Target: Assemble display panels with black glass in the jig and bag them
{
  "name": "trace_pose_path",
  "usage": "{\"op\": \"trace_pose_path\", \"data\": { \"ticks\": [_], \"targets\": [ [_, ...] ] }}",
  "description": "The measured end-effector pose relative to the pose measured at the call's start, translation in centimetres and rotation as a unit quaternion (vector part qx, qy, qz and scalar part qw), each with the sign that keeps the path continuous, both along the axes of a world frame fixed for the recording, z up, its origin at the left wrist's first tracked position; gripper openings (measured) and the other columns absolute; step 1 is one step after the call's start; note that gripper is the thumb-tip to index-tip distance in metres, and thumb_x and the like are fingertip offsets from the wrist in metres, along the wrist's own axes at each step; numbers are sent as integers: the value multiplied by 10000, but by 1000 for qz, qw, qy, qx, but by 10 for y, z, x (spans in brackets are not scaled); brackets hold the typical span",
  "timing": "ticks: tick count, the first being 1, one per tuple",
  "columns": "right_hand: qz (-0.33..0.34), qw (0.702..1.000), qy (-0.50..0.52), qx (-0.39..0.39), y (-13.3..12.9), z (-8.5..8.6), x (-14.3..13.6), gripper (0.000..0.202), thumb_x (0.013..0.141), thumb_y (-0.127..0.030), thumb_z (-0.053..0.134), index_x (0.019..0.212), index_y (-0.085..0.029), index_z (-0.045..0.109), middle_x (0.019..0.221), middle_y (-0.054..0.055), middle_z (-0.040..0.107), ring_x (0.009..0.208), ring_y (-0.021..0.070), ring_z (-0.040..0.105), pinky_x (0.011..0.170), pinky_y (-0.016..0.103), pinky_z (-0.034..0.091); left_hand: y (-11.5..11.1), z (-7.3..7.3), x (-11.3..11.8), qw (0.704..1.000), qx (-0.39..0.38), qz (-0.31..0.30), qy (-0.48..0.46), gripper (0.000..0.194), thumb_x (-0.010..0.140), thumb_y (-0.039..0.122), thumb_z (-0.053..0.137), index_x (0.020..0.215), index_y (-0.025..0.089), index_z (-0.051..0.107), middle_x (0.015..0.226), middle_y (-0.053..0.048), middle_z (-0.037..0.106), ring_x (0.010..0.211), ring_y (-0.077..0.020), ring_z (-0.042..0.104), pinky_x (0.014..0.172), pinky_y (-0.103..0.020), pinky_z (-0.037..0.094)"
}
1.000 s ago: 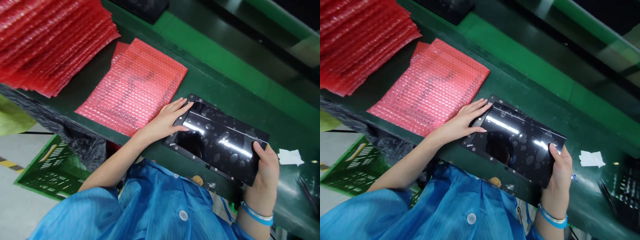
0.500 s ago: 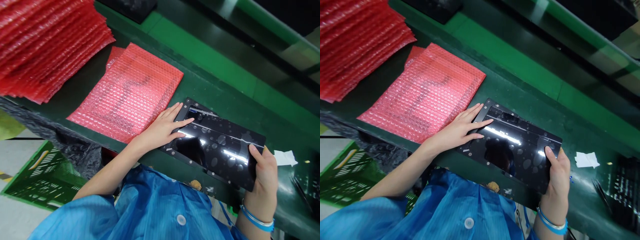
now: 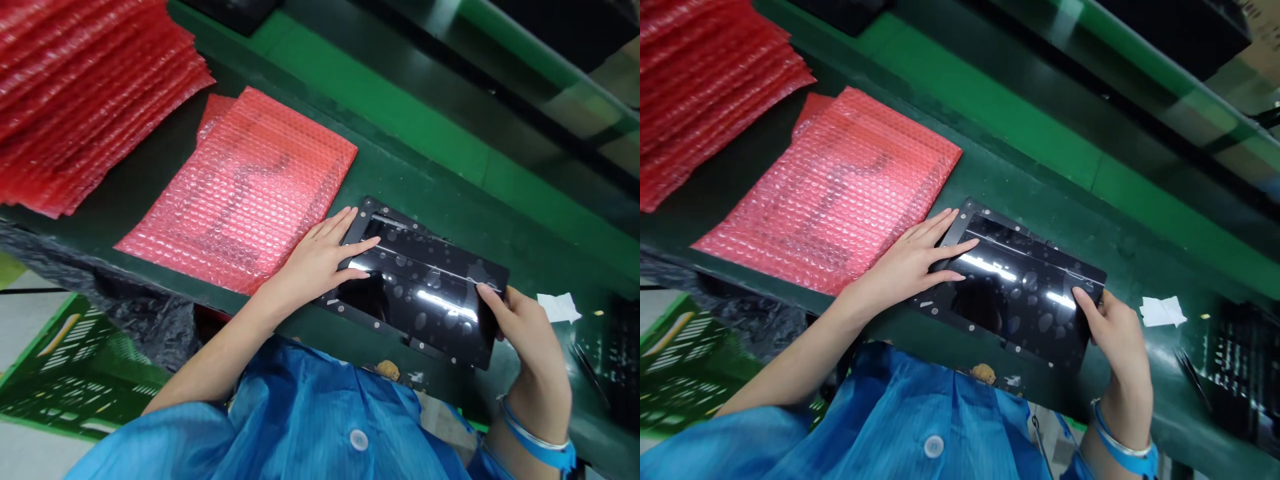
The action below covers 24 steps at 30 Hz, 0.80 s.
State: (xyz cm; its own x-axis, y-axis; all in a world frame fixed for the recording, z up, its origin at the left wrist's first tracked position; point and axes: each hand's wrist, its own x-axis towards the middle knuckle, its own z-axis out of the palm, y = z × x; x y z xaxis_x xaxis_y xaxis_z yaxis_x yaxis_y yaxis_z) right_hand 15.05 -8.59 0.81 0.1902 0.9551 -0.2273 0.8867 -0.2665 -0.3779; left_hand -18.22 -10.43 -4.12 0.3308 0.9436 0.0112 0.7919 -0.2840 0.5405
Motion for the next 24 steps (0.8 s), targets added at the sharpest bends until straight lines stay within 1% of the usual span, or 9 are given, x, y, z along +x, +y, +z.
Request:
{"op": "trace_pose_path", "data": {
  "ticks": [2,3,5,7,10,14,16,19,24],
  "targets": [
    [29,991,-125,-29,3,5,8,652,750,-843,420,480,-251,452,416,27,486,421,169,412,481,311,272,2,1,-3,1000,-7,1,13,579,889,519,621,1427,324,529,1643,-148,221,1522,-305,210,1182,-505,299],
    [30,988,-150,-24,4,7,11,662,766,-846,384,479,-252,448,425,31,494,432,168,403,487,309,257,3,2,-5,1000,-11,0,21,576,887,510,631,1422,318,536,1640,-155,224,1520,-306,215,1182,-499,302],
    [22,990,-139,22,6,7,17,662,779,-842,359,498,-251,452,437,28,504,449,164,408,495,304,258,4,6,-7,999,-14,-3,40,562,886,480,651,1414,317,547,1635,-155,240,1514,-311,233,1176,-501,314],
    [10,996,-74,52,11,3,23,659,756,-857,377,510,-249,437,425,12,489,449,153,418,504,298,278,2,12,0,998,10,12,58,543,883,451,670,1394,297,573,1625,-156,270,1506,-333,251,1164,-532,326],
    [5,999,27,42,24,-9,31,658,701,-885,416,541,-248,438,421,-8,490,433,135,419,516,292,300,-10,22,37,993,100,17,53,519,899,469,642,1354,222,617,1607,-174,309,1501,-361,261,1151,-575,330],
    [0,998,54,25,46,-24,33,589,700,-810,551,575,-240,473,453,-17,535,482,143,484,561,284,338,-39,21,114,972,137,-191,16,604,935,538,543,1419,177,543,1571,-143,397,1458,-310,377,1150,-500,380],
    [-11,998,46,31,54,-27,29,539,670,-722,677,563,-239,464,470,-25,538,508,144,484,570,282,323,-50,13,143,967,134,-217,26,626,953,546,495,1416,127,539,1534,-156,450,1435,-304,416,1166,-480,367],
    [-15,1000,13,24,61,-27,23,524,605,-607,807,552,-240,437,509,-30,543,528,142,460,556,282,283,-56,0,163,969,139,-202,38,564,993,502,422,1379,123,580,1514,-134,481,1419,-286,441,1175,-458,360],
    [-9,1000,-13,6,65,-26,20,464,685,-501,803,564,-239,440,558,-19,552,570,152,474,563,288,266,-56,-5,168,964,171,-197,57,491,1012,374,413,1342,68,610,1471,-160,526,1388,-302,480,1143,-425,401]
  ]
}}
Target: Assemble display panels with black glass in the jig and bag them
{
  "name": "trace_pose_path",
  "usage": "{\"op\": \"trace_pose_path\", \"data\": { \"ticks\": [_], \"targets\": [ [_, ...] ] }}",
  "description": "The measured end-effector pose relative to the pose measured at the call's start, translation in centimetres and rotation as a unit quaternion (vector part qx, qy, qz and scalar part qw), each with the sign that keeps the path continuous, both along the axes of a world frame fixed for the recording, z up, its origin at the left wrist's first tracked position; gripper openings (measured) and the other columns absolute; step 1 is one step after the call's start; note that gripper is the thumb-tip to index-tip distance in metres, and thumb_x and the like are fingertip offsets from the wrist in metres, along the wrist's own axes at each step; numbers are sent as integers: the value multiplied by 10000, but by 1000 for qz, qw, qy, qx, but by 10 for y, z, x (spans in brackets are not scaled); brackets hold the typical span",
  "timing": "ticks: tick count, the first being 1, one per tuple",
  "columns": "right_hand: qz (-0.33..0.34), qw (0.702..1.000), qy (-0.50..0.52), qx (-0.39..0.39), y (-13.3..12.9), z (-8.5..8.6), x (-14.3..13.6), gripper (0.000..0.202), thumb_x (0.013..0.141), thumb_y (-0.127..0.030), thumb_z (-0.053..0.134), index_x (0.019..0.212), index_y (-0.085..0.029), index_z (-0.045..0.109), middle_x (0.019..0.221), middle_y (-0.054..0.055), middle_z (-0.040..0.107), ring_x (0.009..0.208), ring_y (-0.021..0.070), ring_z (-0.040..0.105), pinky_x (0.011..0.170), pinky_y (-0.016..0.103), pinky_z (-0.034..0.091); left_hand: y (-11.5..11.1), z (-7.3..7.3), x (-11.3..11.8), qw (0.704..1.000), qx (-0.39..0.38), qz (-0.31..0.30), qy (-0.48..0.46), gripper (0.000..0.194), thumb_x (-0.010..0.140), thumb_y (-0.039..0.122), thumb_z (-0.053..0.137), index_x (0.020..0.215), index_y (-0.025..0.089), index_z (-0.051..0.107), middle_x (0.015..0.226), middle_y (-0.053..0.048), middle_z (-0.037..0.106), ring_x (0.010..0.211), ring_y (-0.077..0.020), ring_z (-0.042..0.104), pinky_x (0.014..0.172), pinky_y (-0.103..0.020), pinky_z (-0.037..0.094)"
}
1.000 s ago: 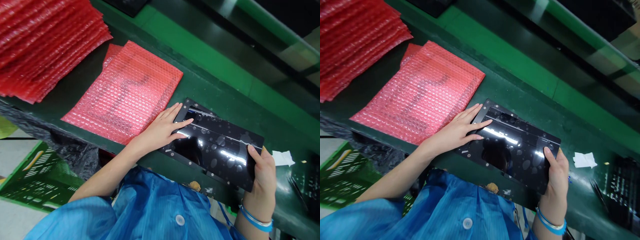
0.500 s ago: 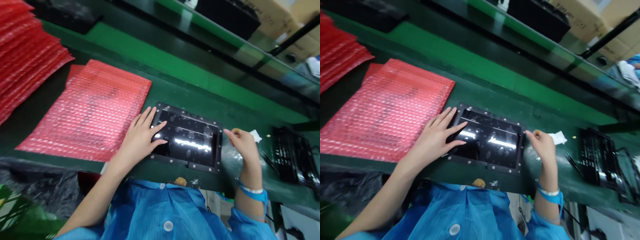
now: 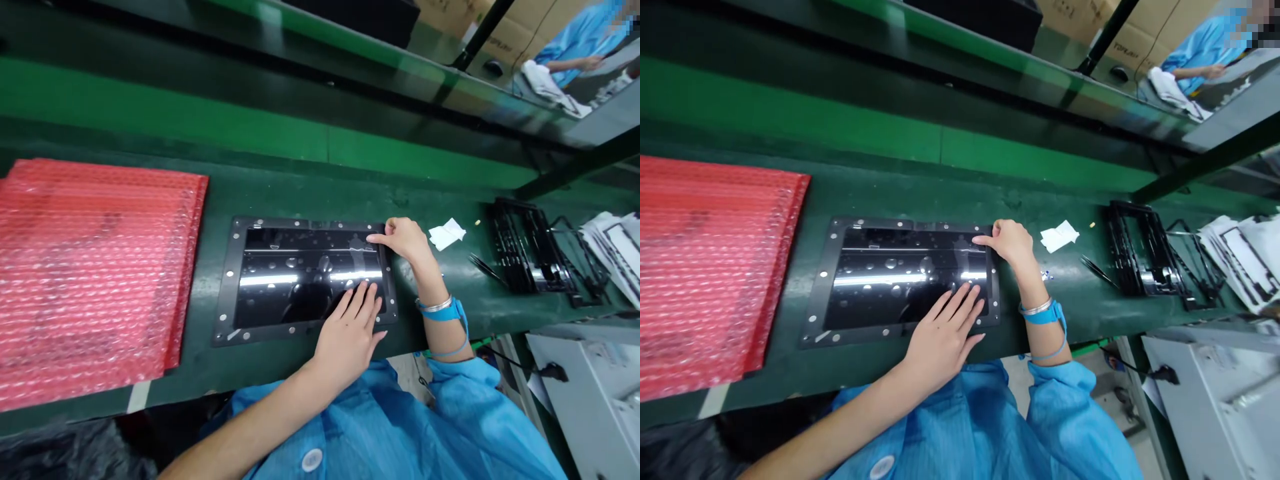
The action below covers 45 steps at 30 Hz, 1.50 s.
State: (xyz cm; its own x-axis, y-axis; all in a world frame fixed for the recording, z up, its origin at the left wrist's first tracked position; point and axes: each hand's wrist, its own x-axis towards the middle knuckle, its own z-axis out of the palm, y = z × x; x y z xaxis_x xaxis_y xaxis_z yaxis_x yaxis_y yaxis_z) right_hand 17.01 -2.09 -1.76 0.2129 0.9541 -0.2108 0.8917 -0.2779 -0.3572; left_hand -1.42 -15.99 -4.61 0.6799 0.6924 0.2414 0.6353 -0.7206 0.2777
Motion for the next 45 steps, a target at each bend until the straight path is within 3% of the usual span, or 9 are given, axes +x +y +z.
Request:
{"op": "trace_pose_path", "data": {
  "ticks": [6,9,14,17,23,30,37,41,45],
  "targets": [
    [-32,994,96,29,-2,-1,2,470,630,-436,845,544,-236,428,513,-38,503,596,155,498,596,281,287,15,11,-12,998,-33,-50,19,441,977,374,510,1327,134,630,1452,-151,553,1359,-303,512,1115,-466,431],
    [-45,987,147,47,-7,-4,5,406,743,-450,736,570,-237,435,480,-52,509,546,134,501,590,264,326,43,19,-30,993,-84,-85,-8,388,984,375,505,1315,220,636,1429,-110,588,1319,-271,551,1129,-529,402],
    [-79,966,229,87,-15,-13,9,346,828,-463,581,609,-244,426,458,-60,525,483,114,497,561,241,364,86,22,-46,994,-34,99,-15,478,969,392,474,1357,141,594,1463,-220,522,1365,-382,479,1125,-660,302],
    [-96,954,259,114,-19,-17,7,348,811,-487,580,608,-245,434,455,-57,534,471,114,496,556,244,372,98,16,-43,989,21,143,3,501,955,379,456,1348,97,588,1363,-240,594,1305,-404,519,1129,-650,285],
    [-114,934,297,163,-24,-19,-5,304,765,-496,617,645,-237,514,529,-33,589,526,129,539,600,264,418,107,12,-44,988,45,145,-19,439,935,425,453,1208,129,630,1132,-190,651,1110,-376,565,1064,-616,363],
    [-87,898,374,215,-29,-12,-19,329,708,-517,671,840,-219,627,771,9,670,731,149,599,735,276,489,103,28,-47,984,81,154,-41,365,952,369,435,1172,128,600,1159,-179,642,1120,-353,551,1085,-573,335],
    [-81,869,465,150,-35,-13,-24,581,698,-781,580,555,-238,432,535,-25,451,572,142,462,553,285,430,94,41,-68,972,102,169,-128,285,966,284,449,1215,223,574,1197,-104,666,1152,-293,572,1094,-520,338],
    [-92,867,462,161,-35,-15,-28,618,667,-818,577,546,-248,373,526,-29,380,578,142,426,540,284,405,102,40,-106,907,24,299,-295,298,931,347,552,1208,248,602,1241,-86,646,1180,-285,562,1041,-467,409],
    [-116,845,488,185,-36,-13,-33,625,637,-807,625,537,-243,375,543,-33,369,570,127,388,536,275,387,114,36,-122,724,-258,354,-533,286,726,460,779,799,201,681,746,-13,680,816,-222,643,743,-340,508]
  ]
}}
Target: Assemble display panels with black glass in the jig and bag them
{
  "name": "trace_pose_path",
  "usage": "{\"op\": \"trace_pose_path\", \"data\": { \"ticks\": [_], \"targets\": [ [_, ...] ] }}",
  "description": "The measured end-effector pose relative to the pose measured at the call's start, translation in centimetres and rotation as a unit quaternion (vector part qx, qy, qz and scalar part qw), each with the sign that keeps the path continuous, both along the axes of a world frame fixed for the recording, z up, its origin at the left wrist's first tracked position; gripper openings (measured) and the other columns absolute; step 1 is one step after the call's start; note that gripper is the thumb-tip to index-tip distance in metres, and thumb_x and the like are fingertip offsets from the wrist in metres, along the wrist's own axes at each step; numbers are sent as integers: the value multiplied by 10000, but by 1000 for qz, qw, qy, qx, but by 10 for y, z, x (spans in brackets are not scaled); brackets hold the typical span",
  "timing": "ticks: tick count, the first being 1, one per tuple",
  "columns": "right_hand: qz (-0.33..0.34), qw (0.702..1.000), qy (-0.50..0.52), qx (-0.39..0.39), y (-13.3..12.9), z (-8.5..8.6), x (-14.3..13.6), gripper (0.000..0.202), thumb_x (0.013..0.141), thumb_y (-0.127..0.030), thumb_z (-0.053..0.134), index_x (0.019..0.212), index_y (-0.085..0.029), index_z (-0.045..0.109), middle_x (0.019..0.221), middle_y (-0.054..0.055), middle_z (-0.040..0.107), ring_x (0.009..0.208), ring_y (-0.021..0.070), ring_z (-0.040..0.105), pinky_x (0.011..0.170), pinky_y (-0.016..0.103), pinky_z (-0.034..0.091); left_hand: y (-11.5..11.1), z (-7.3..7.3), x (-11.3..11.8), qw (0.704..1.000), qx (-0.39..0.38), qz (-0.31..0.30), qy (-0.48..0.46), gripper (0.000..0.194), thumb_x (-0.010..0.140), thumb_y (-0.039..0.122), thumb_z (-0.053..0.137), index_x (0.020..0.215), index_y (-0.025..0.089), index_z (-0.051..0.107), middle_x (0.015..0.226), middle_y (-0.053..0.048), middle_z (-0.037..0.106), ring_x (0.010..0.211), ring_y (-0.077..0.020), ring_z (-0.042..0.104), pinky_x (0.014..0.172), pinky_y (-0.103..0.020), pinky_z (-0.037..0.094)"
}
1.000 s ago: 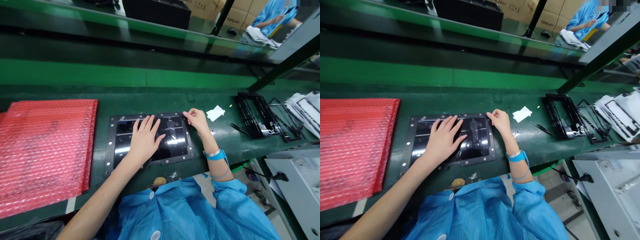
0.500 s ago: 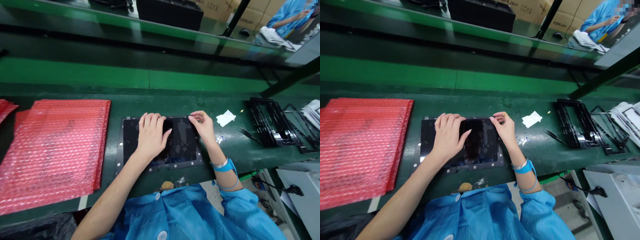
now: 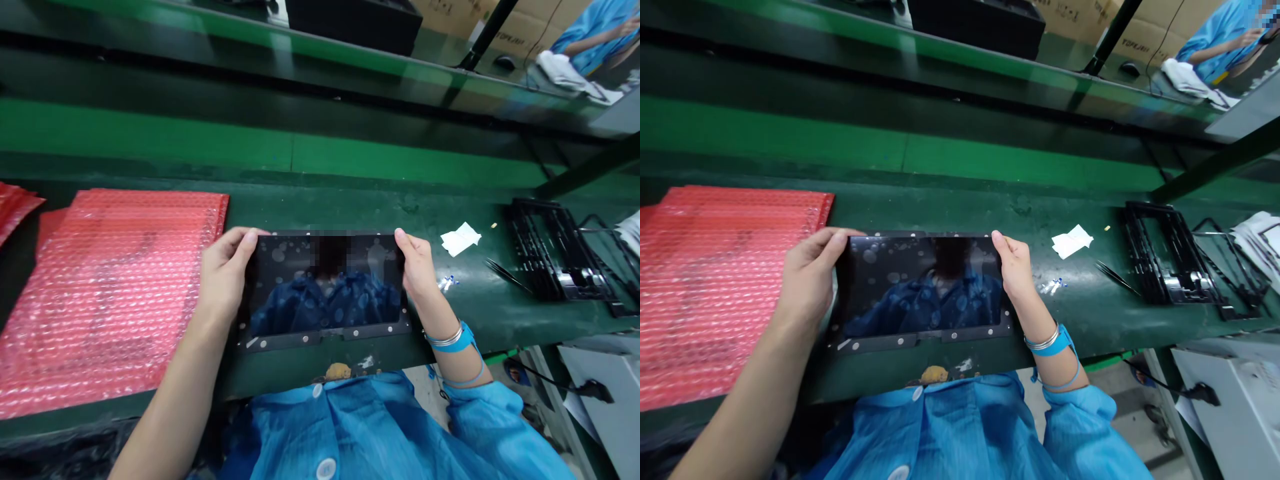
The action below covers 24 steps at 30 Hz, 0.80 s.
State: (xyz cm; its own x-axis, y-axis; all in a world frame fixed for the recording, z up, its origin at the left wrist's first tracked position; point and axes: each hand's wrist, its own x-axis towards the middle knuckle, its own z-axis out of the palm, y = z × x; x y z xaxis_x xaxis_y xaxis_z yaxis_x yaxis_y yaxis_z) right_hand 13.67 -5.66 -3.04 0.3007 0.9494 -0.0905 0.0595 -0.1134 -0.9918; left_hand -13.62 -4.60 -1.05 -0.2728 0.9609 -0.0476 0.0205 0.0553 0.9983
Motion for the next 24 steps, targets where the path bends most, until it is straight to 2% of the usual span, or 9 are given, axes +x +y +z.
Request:
{"op": "trace_pose_path", "data": {
  "ticks": [2,5,10,13,15,18,20,24],
  "targets": [
    [-6,1000,13,-2,0,2,-2,632,621,-808,644,536,-241,376,545,-36,374,561,120,374,526,272,380,3,0,3,996,-39,11,-82,355,590,481,848,624,207,624,558,17,599,700,-210,624,628,-313,495],
    [11,1000,10,-8,0,4,-1,621,649,-818,617,556,-243,404,540,-35,400,566,131,412,532,275,403,4,2,9,993,-27,54,-104,344,513,433,874,572,222,609,476,42,549,615,-192,591,560,-302,481],
    [99,995,6,-15,-4,11,3,592,681,-821,597,665,-231,557,602,-21,540,629,150,538,596,275,471,5,7,-1,979,-5,133,-151,220,663,302,798,578,192,628,510,41,593,529,-129,549,567,-270,482],
    [187,980,46,-49,-7,14,3,551,698,-772,640,753,-224,614,590,-32,565,591,145,571,573,273,493,8,8,-9,961,2,190,-202,245,710,211,769,535,171,603,537,32,623,516,-104,555,588,-243,491],
    [218,971,81,-59,-8,15,3,506,697,-713,698,775,-221,613,593,-41,573,554,131,565,548,268,507,10,6,-12,953,-5,214,-214,279,738,214,750,518,155,589,519,21,616,490,-100,551,568,-236,485],
    [235,965,113,-41,-8,14,3,441,676,-595,793,819,-221,606,672,-39,615,573,116,584,548,256,530,12,4,-10,948,-15,233,-217,284,780,225,710,536,134,595,495,9,607,470,-100,555,571,-234,489],
    [257,958,123,-32,-8,14,3,409,709,-550,792,875,-227,604,688,-37,628,582,125,618,542,256,533,12,3,-9,947,-15,234,-220,274,788,230,705,557,122,604,507,-2,622,480,-107,577,586,-241,503],
    [284,950,128,-31,-9,13,2,406,782,-583,721,918,-227,582,656,-30,638,558,165,683,506,257,510,12,7,-5,940,-20,241,-242,300,821,226,704,566,111,595,520,-10,641,453,-106,586,545,-228,502]
  ]
}}
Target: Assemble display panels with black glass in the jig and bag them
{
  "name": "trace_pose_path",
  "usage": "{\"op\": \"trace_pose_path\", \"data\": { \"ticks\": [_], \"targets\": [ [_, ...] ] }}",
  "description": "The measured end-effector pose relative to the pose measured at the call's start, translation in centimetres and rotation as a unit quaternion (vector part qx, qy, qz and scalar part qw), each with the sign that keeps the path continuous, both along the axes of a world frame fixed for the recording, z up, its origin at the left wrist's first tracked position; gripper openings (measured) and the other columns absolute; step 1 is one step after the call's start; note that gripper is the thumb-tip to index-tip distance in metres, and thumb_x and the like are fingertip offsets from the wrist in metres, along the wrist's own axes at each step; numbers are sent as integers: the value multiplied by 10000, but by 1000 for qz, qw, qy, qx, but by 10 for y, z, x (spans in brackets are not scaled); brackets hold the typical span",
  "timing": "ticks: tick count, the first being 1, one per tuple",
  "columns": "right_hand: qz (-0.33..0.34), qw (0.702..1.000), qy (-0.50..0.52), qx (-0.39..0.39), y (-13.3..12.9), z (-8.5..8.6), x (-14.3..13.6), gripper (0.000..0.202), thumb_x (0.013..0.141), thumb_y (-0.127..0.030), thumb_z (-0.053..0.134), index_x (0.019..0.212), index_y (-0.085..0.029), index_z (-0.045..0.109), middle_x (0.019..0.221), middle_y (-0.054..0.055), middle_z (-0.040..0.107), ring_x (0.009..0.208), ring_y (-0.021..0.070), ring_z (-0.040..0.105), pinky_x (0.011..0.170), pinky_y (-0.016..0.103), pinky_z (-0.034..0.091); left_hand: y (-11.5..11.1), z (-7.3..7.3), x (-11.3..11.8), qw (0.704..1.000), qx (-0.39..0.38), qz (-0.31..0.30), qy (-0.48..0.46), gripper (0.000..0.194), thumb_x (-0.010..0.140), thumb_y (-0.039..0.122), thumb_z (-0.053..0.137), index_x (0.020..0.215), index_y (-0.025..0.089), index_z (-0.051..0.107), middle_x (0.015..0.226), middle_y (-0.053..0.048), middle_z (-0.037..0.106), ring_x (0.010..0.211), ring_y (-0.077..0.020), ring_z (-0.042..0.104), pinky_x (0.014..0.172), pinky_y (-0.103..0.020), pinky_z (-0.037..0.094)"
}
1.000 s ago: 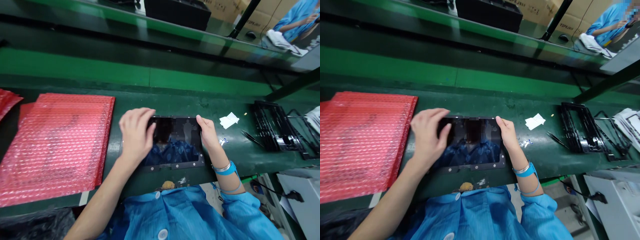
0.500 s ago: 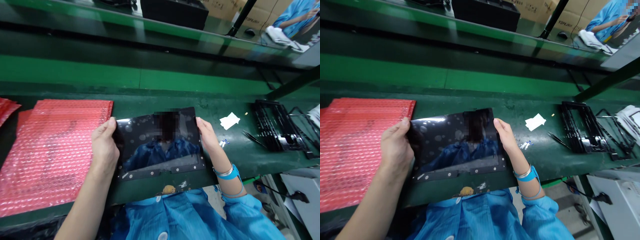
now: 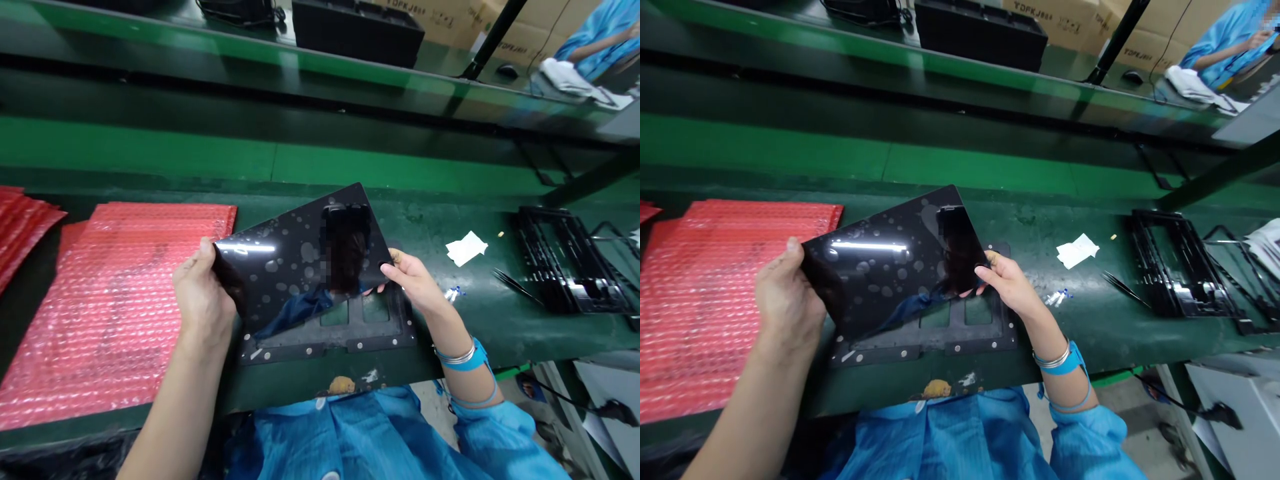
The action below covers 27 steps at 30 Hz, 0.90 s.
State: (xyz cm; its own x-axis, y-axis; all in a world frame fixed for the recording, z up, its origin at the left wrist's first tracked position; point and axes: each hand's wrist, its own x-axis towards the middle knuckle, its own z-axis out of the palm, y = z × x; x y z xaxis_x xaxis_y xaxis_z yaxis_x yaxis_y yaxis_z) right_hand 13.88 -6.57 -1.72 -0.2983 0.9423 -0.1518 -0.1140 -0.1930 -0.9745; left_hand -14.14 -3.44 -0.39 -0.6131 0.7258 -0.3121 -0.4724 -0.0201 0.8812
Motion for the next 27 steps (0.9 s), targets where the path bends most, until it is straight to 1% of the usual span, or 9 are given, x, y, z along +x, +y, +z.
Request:
{"op": "trace_pose_path", "data": {
  "ticks": [5,8,10,12,16,18,20,25,27],
  "targets": [
    [-48,999,8,-10,-2,-4,-9,441,750,-595,743,888,-220,557,694,-21,670,550,189,722,427,212,455,2,3,-1,1000,2,2,-9,344,889,157,613,550,117,574,497,-3,636,438,-92,581,518,-200,495],
    [-78,996,23,-19,-2,-5,-11,488,694,-621,771,856,-220,545,666,-27,673,500,189,705,411,218,460,2,1,-4,999,17,-35,-2,263,888,208,637,653,93,653,582,-26,692,529,-110,637,593,-215,538],
    [-109,993,27,-23,0,-5,-9,493,677,-620,780,840,-219,546,651,-27,676,486,187,697,408,221,464,0,-3,-4,995,33,-93,-2,228,872,301,669,783,94,708,692,-38,737,628,-131,676,649,-230,559],
    [-155,987,29,-20,1,-4,-3,474,679,-600,786,831,-218,550,651,-28,677,496,184,701,412,216,464,-4,-6,-1,985,39,-166,-3,263,807,384,731,853,126,726,762,-33,752,678,-149,686,639,-237,558],
    [-238,971,34,-7,6,-3,10,456,670,-573,799,800,-219,544,692,-34,679,525,174,708,426,215,463,-14,-5,10,943,15,-332,21,341,593,347,891,790,128,719,732,-57,735,586,-178,671,495,-244,512],
    [-251,968,27,-5,8,-3,15,456,667,-578,798,790,-219,546,700,-34,679,530,167,706,436,219,466,-18,-2,15,918,12,-393,54,357,583,339,897,803,124,717,727,-60,734,566,-180,678,478,-237,510],
    [-246,969,14,-4,9,-2,18,446,684,-585,784,803,-221,555,712,-28,688,543,165,706,455,227,479,-19,0,17,909,16,-411,75,363,604,362,884,819,125,712,714,-58,736,571,-177,693,489,-220,519],
    [-175,984,-35,9,9,2,24,442,701,-563,782,922,-237,581,693,-7,705,591,189,715,512,262,515,-19,-2,16,920,-7,-388,51,384,577,374,885,770,113,682,714,-88,749,576,-188,715,485,-208,526],
    [-164,985,-54,15,7,2,27,437,699,-551,787,919,-234,580,681,6,708,587,198,710,504,270,510,-21,-3,17,922,-9,-385,42,371,584,362,874,768,110,674,716,-88,750,544,-174,702,484,-206,523]
  ]
}}
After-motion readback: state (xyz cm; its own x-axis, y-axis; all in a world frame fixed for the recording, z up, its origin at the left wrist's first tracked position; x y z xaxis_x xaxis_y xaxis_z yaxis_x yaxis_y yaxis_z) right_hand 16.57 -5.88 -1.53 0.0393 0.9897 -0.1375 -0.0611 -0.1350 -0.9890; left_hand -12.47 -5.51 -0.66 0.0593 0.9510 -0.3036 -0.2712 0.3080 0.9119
